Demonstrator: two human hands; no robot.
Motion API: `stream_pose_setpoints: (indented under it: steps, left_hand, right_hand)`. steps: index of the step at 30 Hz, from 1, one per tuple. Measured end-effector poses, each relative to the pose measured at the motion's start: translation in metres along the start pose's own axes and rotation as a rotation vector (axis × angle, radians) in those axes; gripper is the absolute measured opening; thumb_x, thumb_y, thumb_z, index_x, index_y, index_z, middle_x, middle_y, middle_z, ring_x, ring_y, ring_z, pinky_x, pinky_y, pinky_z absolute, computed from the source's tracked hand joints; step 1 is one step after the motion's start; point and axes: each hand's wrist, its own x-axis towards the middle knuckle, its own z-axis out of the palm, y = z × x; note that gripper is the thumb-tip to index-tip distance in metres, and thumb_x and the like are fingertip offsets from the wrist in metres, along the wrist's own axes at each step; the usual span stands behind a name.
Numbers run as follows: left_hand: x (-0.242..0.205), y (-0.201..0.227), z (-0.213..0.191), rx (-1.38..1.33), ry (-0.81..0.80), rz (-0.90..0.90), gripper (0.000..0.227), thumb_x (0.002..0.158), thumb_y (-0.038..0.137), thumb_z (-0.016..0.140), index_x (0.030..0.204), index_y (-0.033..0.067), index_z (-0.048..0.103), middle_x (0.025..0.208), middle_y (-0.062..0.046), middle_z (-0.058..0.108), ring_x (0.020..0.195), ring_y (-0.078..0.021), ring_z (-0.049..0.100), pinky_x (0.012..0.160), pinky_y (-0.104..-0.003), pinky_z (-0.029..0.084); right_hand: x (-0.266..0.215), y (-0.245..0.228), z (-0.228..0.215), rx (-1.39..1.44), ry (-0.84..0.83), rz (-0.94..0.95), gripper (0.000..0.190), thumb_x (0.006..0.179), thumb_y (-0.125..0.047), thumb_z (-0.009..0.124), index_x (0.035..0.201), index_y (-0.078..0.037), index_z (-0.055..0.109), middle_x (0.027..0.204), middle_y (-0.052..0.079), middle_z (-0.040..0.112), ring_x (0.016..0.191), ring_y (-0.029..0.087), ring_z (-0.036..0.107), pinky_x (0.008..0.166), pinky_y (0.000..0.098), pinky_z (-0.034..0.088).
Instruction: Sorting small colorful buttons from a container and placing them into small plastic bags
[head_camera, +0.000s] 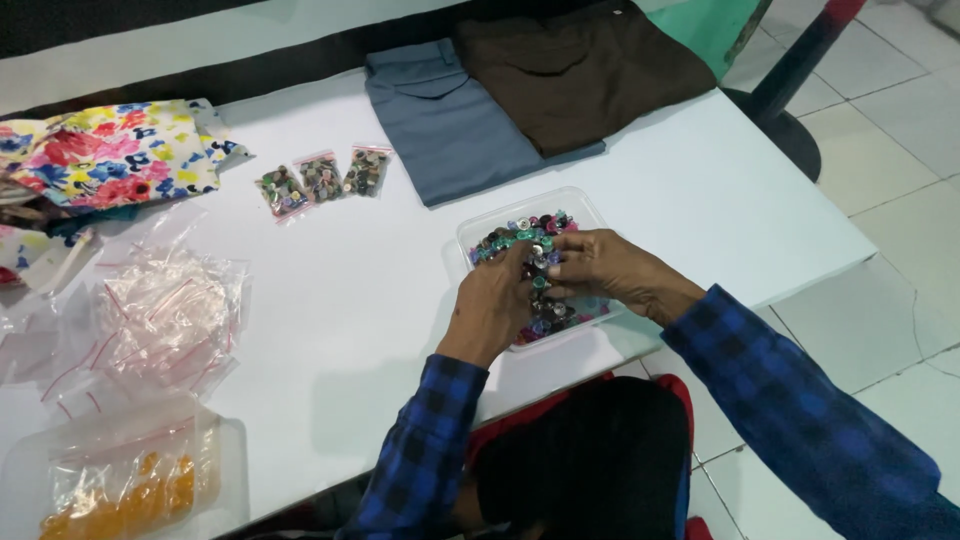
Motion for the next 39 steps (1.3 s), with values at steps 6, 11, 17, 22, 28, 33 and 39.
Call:
stream_pose_setpoints:
  steps: [6,11,17,22,28,33,39]
  left_hand:
    - [-0.001,0.001,0.002,0.002,-0.021,-0.035,0.032,0.092,0.017,0.061,0.124,0.0128,0.058,0.098,-0.017,0.072,0.088,-0.0454,0.071,0.078,-0.057,0.059]
    - [0.009,-0.018,0.020,0.043,-0.037,-0.034,0.030,0.093,0.028,0.062,0.122,0.0273,0.063,0.093,-0.009,0.075,0.087,-0.0394,0.073,0.077,-0.052,0.060]
    - [0.006,0.002,0.003,-0.127,0.098,0.045,0.031,0.095,0.011,0.058,0.125,0.0176,0.063,0.103,-0.019,0.074,0.087,-0.0463,0.072,0.072,-0.056,0.059]
    - [-0.001,0.009,-0.001,-0.193,0.272,0.149,0.028,0.097,0.007,0.055,0.124,0.0081,0.064,0.118,-0.021,0.070,0.089,-0.0473,0.071,0.069,-0.056,0.059]
    - [-0.006,0.005,0.001,-0.228,0.274,0.185,0.031,0.091,0.026,0.073,0.121,0.0210,0.069,0.111,-0.006,0.071,0.083,-0.0329,0.073,0.068,-0.046,0.061]
    - [-0.005,-0.003,0.009,-0.173,0.308,0.218,0.025,0.089,0.023,0.076,0.113,0.0183,0.070,0.091,-0.002,0.071,0.073,-0.0272,0.073,0.058,-0.039,0.059]
    - [-0.005,0.000,0.007,-0.143,0.280,0.234,0.027,0.089,0.017,0.075,0.114,0.0137,0.065,0.084,-0.007,0.068,0.067,-0.0298,0.071,0.055,-0.042,0.059]
  right_hand:
    - [0.006,0.016,-0.013,-0.110,0.042,-0.085,0.052,0.081,0.006,0.074,0.132,0.003,0.064,0.098,0.015,0.068,0.089,0.024,0.071,0.081,0.0363,0.065]
    - [-0.009,-0.008,-0.020,-0.491,0.121,-0.171,0.054,0.084,-0.001,0.072,0.137,-0.004,0.062,0.106,0.020,0.072,0.088,0.027,0.071,0.080,0.0435,0.063]
    - [-0.021,-0.024,-0.023,-0.594,0.118,-0.190,0.053,0.090,-0.003,0.064,0.142,-0.010,0.060,0.123,0.027,0.070,0.104,0.043,0.073,0.088,0.0534,0.060]
    - [-0.014,-0.019,-0.024,-0.379,0.091,-0.163,0.044,0.091,0.005,0.061,0.135,0.000,0.064,0.122,0.031,0.069,0.103,0.037,0.073,0.087,0.0478,0.064]
    - [-0.012,-0.014,-0.009,-0.096,0.030,-0.053,0.033,0.089,0.002,0.067,0.121,0.008,0.069,0.104,0.021,0.074,0.090,0.027,0.074,0.080,0.0374,0.067]
    - [0.005,0.005,-0.006,0.031,0.020,-0.010,0.031,0.091,0.002,0.065,0.121,0.009,0.068,0.099,0.020,0.073,0.089,0.029,0.073,0.083,0.0435,0.066]
    - [-0.001,-0.003,0.006,0.046,0.036,0.019,0.036,0.092,-0.001,0.064,0.127,0.005,0.067,0.100,0.019,0.074,0.088,0.026,0.072,0.082,0.0449,0.066]
